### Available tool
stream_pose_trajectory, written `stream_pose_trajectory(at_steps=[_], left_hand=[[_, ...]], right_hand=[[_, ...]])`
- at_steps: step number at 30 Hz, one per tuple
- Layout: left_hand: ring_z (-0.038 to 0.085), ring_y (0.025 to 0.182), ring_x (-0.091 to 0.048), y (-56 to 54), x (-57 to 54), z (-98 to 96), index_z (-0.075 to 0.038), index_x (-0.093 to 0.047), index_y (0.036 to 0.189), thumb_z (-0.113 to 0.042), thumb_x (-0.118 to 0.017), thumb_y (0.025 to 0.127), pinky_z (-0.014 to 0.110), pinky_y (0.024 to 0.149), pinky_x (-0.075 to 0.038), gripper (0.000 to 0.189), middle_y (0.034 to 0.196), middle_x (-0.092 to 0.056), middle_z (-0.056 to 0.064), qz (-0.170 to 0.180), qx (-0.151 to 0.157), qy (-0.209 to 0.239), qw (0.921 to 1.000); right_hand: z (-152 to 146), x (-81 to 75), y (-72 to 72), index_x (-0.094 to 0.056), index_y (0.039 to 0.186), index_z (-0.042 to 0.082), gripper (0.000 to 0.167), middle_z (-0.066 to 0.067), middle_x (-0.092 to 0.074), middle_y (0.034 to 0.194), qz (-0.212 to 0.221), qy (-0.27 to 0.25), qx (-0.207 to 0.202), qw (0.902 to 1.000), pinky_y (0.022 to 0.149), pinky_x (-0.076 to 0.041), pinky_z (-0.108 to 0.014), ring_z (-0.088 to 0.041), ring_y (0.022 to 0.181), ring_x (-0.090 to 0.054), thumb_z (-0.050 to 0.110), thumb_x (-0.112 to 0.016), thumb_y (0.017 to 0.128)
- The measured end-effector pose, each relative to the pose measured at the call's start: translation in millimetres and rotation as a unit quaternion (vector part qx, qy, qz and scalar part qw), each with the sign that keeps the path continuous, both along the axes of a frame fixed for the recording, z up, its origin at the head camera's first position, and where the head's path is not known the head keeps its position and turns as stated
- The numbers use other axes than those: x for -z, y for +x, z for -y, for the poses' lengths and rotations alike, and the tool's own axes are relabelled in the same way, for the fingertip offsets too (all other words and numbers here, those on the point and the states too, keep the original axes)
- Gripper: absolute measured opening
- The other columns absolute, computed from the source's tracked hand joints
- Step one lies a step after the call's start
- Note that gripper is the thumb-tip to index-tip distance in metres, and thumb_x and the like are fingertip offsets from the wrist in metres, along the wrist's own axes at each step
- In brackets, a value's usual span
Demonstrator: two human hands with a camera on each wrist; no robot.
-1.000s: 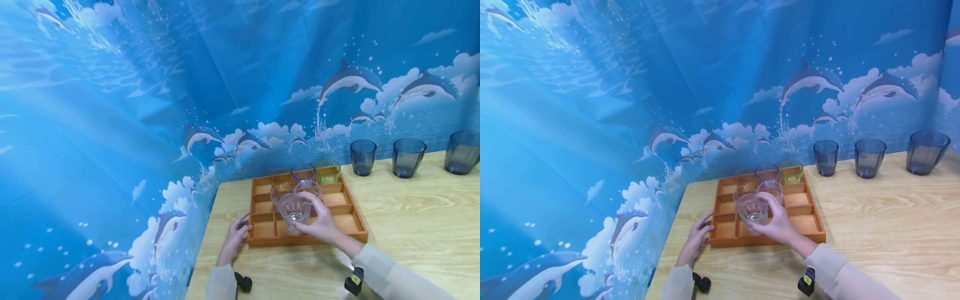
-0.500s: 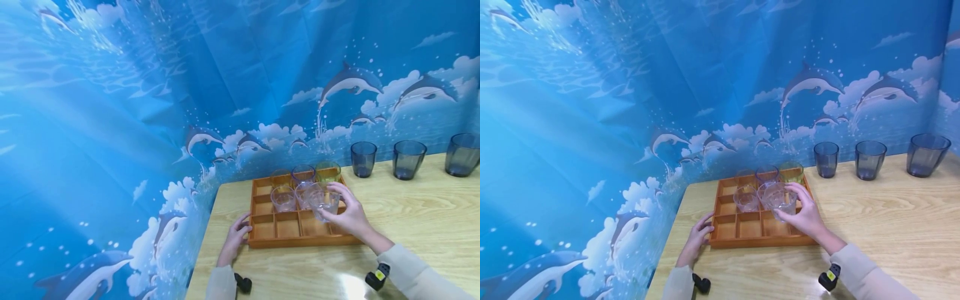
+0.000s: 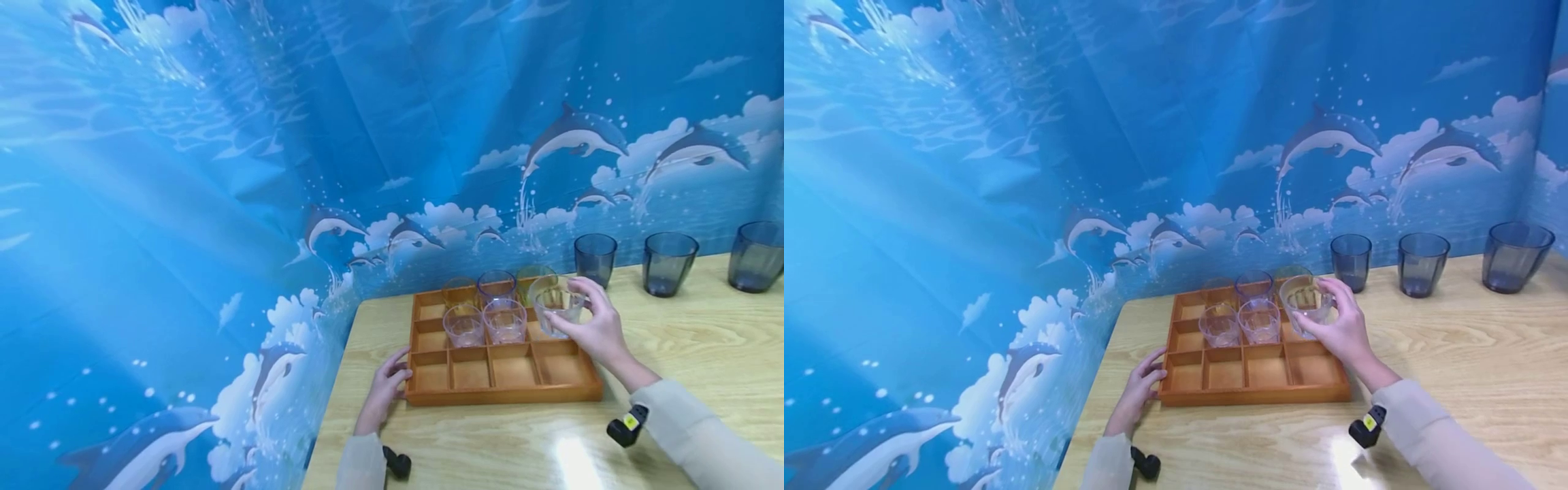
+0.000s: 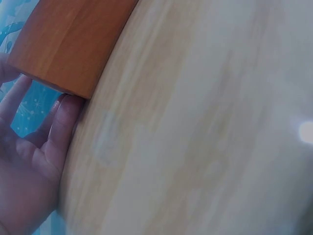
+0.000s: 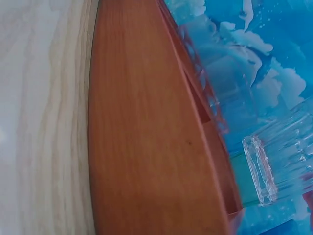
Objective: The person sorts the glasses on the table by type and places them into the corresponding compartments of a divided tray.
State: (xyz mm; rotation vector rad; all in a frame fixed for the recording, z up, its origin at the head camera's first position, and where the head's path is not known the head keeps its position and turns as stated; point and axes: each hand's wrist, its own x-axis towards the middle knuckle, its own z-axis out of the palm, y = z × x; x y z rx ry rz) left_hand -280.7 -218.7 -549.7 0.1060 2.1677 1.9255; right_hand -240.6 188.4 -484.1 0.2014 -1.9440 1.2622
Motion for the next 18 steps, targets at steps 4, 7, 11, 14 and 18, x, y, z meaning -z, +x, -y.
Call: stream_pose_trajectory(at_steps=[4,7,11,14,18], left_hand=[[0.018,0.093,-0.055,7.5,-13.6,-1.9,-0.012,-0.047,0.137,-0.01,-0.058,0.088,0.031,0.056,-0.05,0.05,0.117,-0.051,0.016,-0.004,0.007,-0.01,0.9999],[0.018,0.093,-0.055,13.4,-21.5,-4.3,-0.01,-0.047,0.137,-0.011,-0.058,0.088,0.031,0.057,-0.05,0.05,0.118,-0.051,0.017,-0.007,0.008,-0.012,0.9999],[0.017,0.094,-0.055,15.2,-24.1,-5.1,-0.011,-0.047,0.137,-0.013,-0.058,0.088,0.032,0.059,-0.051,0.05,0.119,-0.051,0.017,-0.004,0.008,-0.012,0.9999],[0.017,0.094,-0.055,14.3,-24.3,-4.5,-0.012,-0.047,0.137,-0.013,-0.058,0.088,0.033,0.06,-0.051,0.05,0.119,-0.05,0.016,-0.003,0.008,-0.012,0.9999],[0.017,0.094,-0.055,13.9,-24.1,-4.1,-0.012,-0.047,0.137,-0.012,-0.059,0.087,0.033,0.059,-0.051,0.051,0.119,-0.051,0.016,-0.002,0.006,-0.01,0.9999]], right_hand=[[-1.4,5.0,-9.7,-0.052,0.122,-0.006,0.067,-0.015,-0.049,0.124,0.03,-0.013,0.008,0.9994,0.082,-0.033,-0.007,-0.002,0.104,-0.043,-0.001,-0.082,0.063],[-2.1,10.5,-15.9,-0.052,0.121,-0.006,0.065,-0.015,-0.049,0.123,0.044,-0.014,0.01,0.9989,0.082,-0.033,-0.008,-0.001,0.105,-0.043,0.002,-0.082,0.064],[-3.0,17.6,-20.3,-0.054,0.119,-0.006,0.061,-0.016,-0.05,0.122,0.058,-0.013,-0.001,0.9982,0.081,-0.036,-0.008,-0.008,0.105,-0.045,0.004,-0.082,0.065],[-3.5,22.1,-20.9,-0.053,0.12,-0.005,0.061,-0.016,-0.05,0.121,0.079,-0.004,-0.008,0.9968,0.08,-0.037,-0.007,-0.017,0.105,-0.046,0.008,-0.082,0.068],[-4.5,27.0,-21.4,-0.051,0.122,-0.005,0.063,-0.017,-0.048,0.122,0.106,-0.002,-0.017,0.9943,0.081,-0.039,-0.009,-0.023,0.106,-0.045,0.012,-0.081,0.07]])
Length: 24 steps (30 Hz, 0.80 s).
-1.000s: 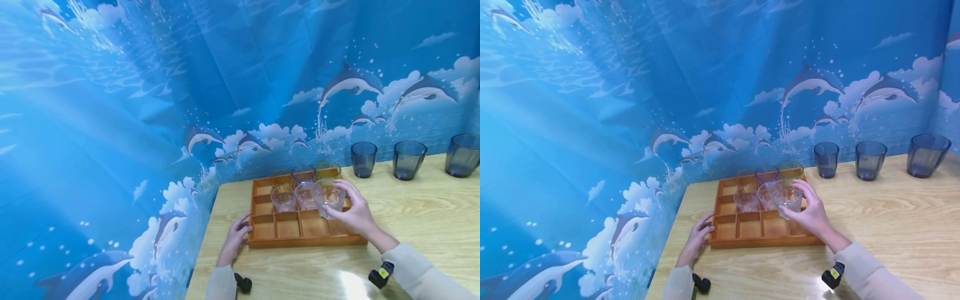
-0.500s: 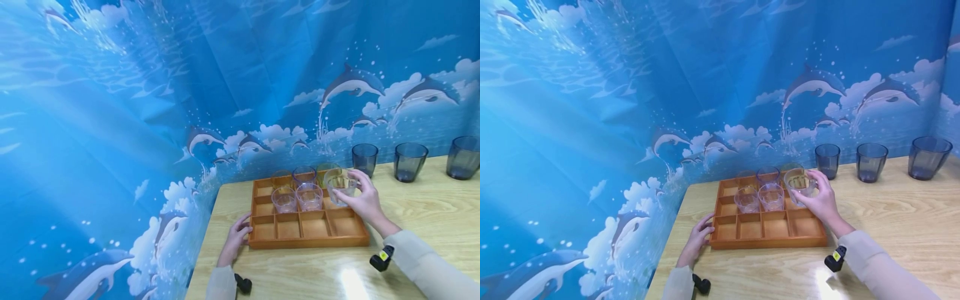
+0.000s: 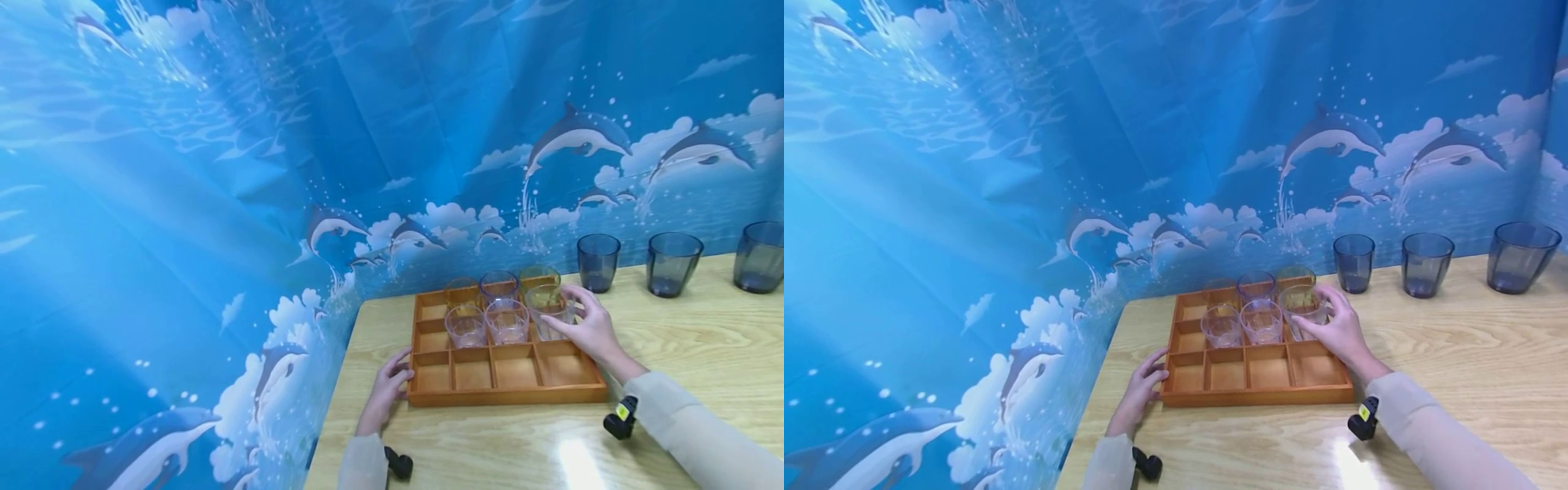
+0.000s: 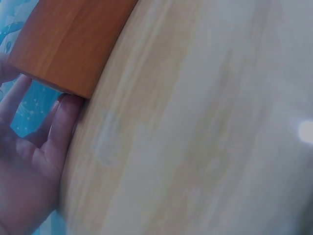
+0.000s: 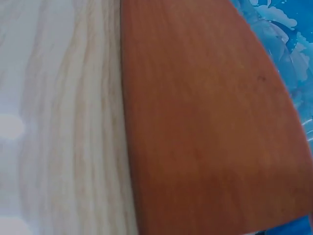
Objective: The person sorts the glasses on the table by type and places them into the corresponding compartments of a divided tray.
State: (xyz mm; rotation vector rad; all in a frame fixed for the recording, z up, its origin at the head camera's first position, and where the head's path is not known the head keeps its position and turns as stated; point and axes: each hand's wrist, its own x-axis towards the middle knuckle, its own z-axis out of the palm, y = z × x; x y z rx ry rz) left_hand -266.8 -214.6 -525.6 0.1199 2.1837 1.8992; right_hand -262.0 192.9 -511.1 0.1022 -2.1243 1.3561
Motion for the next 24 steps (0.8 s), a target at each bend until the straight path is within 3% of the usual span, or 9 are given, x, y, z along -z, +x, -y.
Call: stream_pose_trajectory(at_steps=[6,17,22,24], left_hand=[[0.017,0.093,-0.055,-0.8,-0.3,-0.8,-0.012,-0.048,0.136,-0.011,-0.059,0.088,0.032,0.058,-0.051,0.05,0.116,-0.052,0.013,-0.001,-0.005,-0.002,1.0],[0.019,0.095,-0.055,-0.2,-1.6,0.1,-0.012,-0.048,0.136,-0.012,-0.057,0.089,0.033,0.06,-0.051,0.048,0.118,-0.051,0.014,-0.002,-0.003,-0.008,1.0],[0.018,0.096,-0.054,0.0,-2.1,0.0,-0.013,-0.048,0.137,-0.013,-0.058,0.089,0.034,0.061,-0.051,0.048,0.119,-0.051,0.014,0.001,-0.001,-0.011,0.9999],[0.018,0.096,-0.054,0.6,-2.7,-0.6,-0.013,-0.048,0.136,-0.013,-0.058,0.089,0.034,0.061,-0.051,0.048,0.12,-0.052,0.014,0.004,-0.002,-0.014,0.9999]], right_hand=[[-1.8,4.8,1.2,-0.048,0.126,-0.006,0.065,-0.017,-0.044,0.125,0.026,-0.011,-0.027,0.9992,0.079,-0.037,-0.004,-0.029,0.107,-0.044,0.013,-0.079,0.072],[-8.8,7.5,9.0,-0.032,0.139,-0.003,0.08,-0.024,-0.038,0.135,0.064,-0.018,-0.072,0.9952,0.083,-0.035,-0.008,-0.04,0.117,-0.039,0.016,-0.077,0.075],[-17.2,12.4,11.0,-0.034,0.136,-0.006,0.071,-0.026,-0.041,0.13,0.033,-0.027,-0.071,0.9966,0.083,-0.036,-0.006,-0.017,0.114,-0.043,0.01,-0.073,0.079],[-22.3,14.1,10.0,-0.036,0.135,-0.005,0.067,-0.02,-0.044,0.127,0.027,-0.028,-0.06,0.9974,0.082,-0.037,-0.007,-0.007,0.109,-0.043,0.009,-0.071,0.081]])
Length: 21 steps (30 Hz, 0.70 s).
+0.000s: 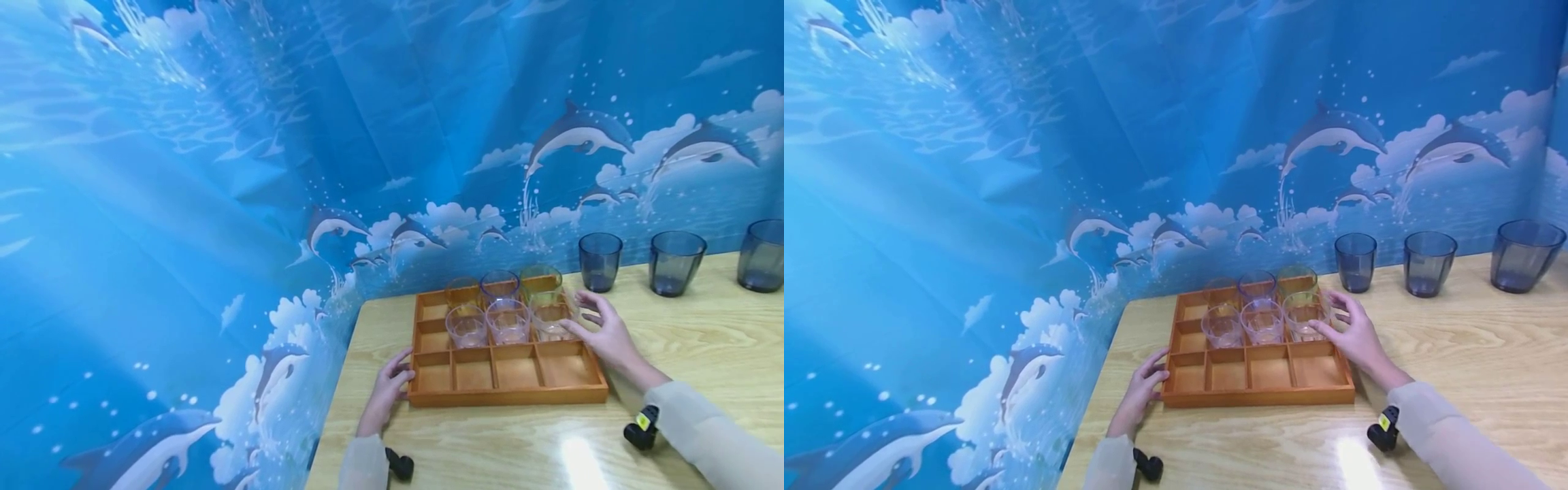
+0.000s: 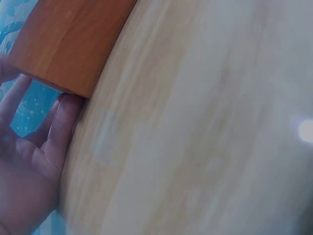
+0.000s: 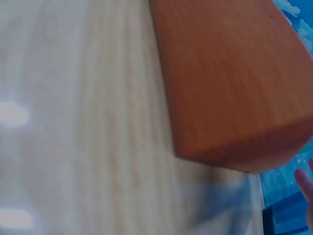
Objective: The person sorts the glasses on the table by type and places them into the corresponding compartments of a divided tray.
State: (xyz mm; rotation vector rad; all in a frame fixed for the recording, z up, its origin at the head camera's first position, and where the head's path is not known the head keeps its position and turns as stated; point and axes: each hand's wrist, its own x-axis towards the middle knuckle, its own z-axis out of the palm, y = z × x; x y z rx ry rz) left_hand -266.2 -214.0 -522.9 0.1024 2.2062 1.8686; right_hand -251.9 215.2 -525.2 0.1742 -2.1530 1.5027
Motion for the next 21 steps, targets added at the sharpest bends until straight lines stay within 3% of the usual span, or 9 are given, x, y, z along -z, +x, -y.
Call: stream_pose_trajectory(at_steps=[3,6,9,12,15,21], left_hand=[[0.018,0.096,-0.054,0.8,-0.8,-0.8,-0.014,-0.048,0.136,-0.013,-0.058,0.089,0.034,0.061,-0.051,0.048,0.121,-0.052,0.014,0.0,-0.001,-0.002,1.0],[0.017,0.095,-0.054,0.8,-1.7,-1.6,-0.013,-0.049,0.136,-0.012,-0.058,0.089,0.032,0.059,-0.051,0.047,0.119,-0.052,0.014,-0.002,-0.003,-0.002,1.0],[0.017,0.094,-0.055,0.2,-1.6,-2.1,-0.013,-0.049,0.135,-0.012,-0.058,0.089,0.032,0.058,-0.05,0.047,0.118,-0.053,0.014,-0.004,-0.004,0.0,1.0],[0.017,0.094,-0.055,-0.2,-0.8,-2.1,-0.013,-0.049,0.136,-0.012,-0.058,0.089,0.031,0.058,-0.051,0.047,0.118,-0.053,0.014,-0.002,-0.001,0.002,1.0],[0.017,0.094,-0.055,-0.2,0.1,-1.8,-0.013,-0.048,0.136,-0.012,-0.057,0.09,0.031,0.059,-0.051,0.047,0.119,-0.052,0.016,0.0,0.002,0.003,1.0],[0.017,0.094,-0.055,0.2,0.5,-0.7,-0.013,-0.048,0.136,-0.012,-0.057,0.089,0.032,0.059,-0.05,0.048,0.12,-0.052,0.016,-0.003,0.0,0.003,1.0]], right_hand=[[-8.9,-1.8,-4.1,-0.037,0.135,-0.003,0.064,-0.014,-0.047,0.124,0.004,-0.004,0.028,0.9996,0.081,-0.039,-0.009,-0.005,0.107,-0.045,0.011,-0.07,0.082],[-18.8,-6.6,-10.5,-0.036,0.136,-0.003,0.064,-0.017,-0.048,0.124,0.013,-0.011,0.068,0.9975,0.081,-0.04,-0.011,-0.009,0.106,-0.048,0.016,-0.068,0.084],[-28.8,-11.3,-17.8,-0.031,0.14,-0.002,0.069,-0.025,-0.043,0.131,0.037,-0.018,0.1,0.9941,0.09,-0.042,-0.027,-0.026,0.113,-0.047,0.024,-0.066,0.086],[-38.7,-13.7,-24.7,-0.02,0.145,0.003,0.078,-0.027,-0.033,0.139,0.08,-0.02,0.116,0.9898,0.097,-0.035,-0.048,-0.041,0.122,-0.037,0.036,-0.061,0.087],[-46.8,-16.0,-31.6,-0.003,0.148,0.006,0.09,-0.031,-0.017,0.145,0.122,-0.023,0.108,0.9864,0.095,-0.027,-0.062,-0.05,0.127,-0.024,0.042,-0.058,0.087],[-59.6,-23.2,-50.1,0.023,0.143,0.006,0.106,-0.038,0.007,0.144,0.178,-0.011,0.068,0.9815,0.092,-0.018,-0.07,-0.058,0.127,-0.007,0.047,-0.057,0.086]])
